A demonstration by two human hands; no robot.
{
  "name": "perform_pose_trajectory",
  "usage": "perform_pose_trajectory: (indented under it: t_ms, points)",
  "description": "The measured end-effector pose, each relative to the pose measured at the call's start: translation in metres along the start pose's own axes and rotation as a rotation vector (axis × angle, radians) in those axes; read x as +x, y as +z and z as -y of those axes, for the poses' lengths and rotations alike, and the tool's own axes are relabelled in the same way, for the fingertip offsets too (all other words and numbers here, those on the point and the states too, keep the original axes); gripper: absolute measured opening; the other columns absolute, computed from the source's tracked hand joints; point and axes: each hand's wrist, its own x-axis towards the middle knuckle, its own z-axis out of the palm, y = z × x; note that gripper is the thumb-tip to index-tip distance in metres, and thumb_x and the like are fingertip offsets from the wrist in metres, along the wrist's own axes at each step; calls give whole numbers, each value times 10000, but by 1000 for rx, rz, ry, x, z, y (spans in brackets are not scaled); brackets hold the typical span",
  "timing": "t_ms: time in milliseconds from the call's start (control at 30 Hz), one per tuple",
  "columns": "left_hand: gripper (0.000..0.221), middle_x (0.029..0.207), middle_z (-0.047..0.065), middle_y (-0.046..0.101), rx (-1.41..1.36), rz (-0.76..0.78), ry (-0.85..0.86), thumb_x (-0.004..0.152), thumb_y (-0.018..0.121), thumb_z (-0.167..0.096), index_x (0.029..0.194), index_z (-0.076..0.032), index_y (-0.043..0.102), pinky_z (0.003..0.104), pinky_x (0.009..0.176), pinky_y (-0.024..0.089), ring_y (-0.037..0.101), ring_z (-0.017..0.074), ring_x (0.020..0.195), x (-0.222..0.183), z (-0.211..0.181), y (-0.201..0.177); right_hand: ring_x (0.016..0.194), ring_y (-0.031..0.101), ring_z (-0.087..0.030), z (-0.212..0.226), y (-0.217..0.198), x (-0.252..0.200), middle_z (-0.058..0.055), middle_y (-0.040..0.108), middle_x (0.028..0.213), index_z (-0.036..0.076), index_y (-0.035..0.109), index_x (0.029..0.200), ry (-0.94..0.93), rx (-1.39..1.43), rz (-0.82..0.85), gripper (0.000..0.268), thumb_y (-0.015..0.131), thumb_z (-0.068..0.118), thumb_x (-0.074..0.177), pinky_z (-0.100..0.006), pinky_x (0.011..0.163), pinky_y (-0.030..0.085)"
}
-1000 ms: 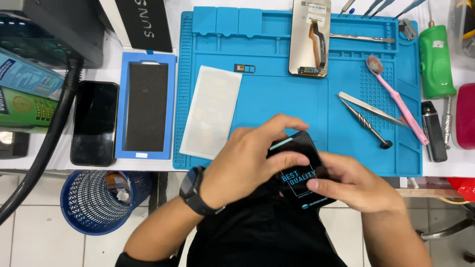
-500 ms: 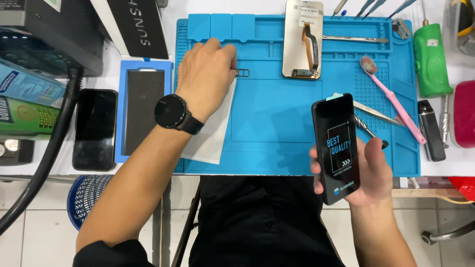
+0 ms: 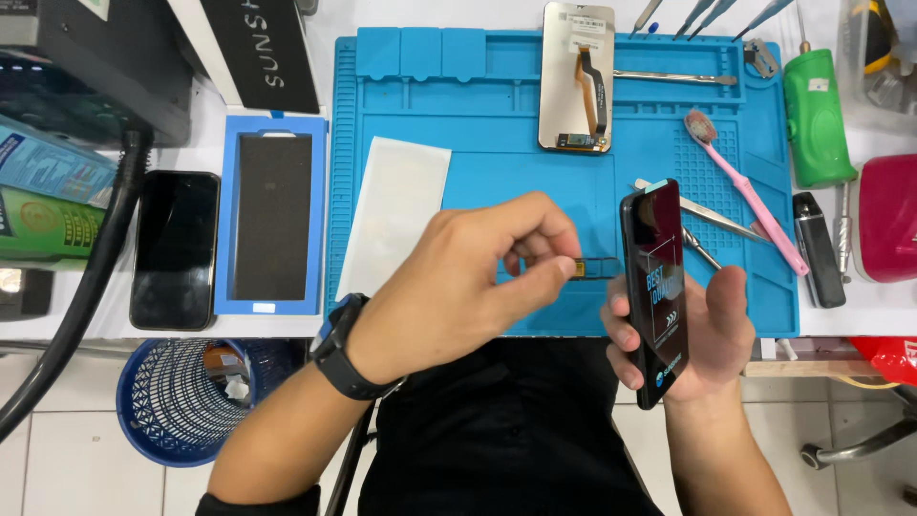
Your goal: The person removes a protective film from a smartphone, cleans the screen, and applies a new screen protector. They then use a tape dispenser to apply tape to the phone's edges.
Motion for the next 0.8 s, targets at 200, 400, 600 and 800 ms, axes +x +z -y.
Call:
perform_pose_trajectory:
  t_ms: [200, 400, 600, 800]
  points:
    - [35, 845, -45, 671, -12, -96, -16, 951, 605, -143, 963, -127, 634, 250, 708, 516, 621, 85, 764, 0, 3, 11, 914, 603, -340, -4, 5, 0, -273, 555, 1185, -69, 430, 1385, -7, -69, -23, 676, 607, 510, 1084, -462, 587, 570]
    - [25, 841, -55, 677, 0, -119, -22, 962, 618, -155, 959, -133, 630, 241, 715, 524, 627, 74, 758, 1, 7, 11, 941, 619, -346, -3, 4, 1, -271, 569, 1217, -38, 403, 1448, -7, -81, -6, 687, 623, 503, 1086, -468, 624, 566]
    - [10, 843, -52, 670, 51, -144, -7, 963, 611, -141, 956, -135, 612, 257, 720, 524, 632, 86, 761, -1, 6, 12, 939, 654, -377, -5, 14, 5, -292, 599, 1178, -87, 457, 1386, -39, -191, -74, 686, 687, 475, 1068, -514, 623, 595]
    - [40, 819, 7, 641, 129, -174, 54, 984, 601, -102, 948, -94, 583, 288, 687, 513, 626, 141, 743, -7, 5, 14, 991, 736, -419, -10, 40, 11, -340, 645, 1224, -89, 375, 1463, -148, -546, -175, 841, 819, 475, 1025, -545, 693, 675]
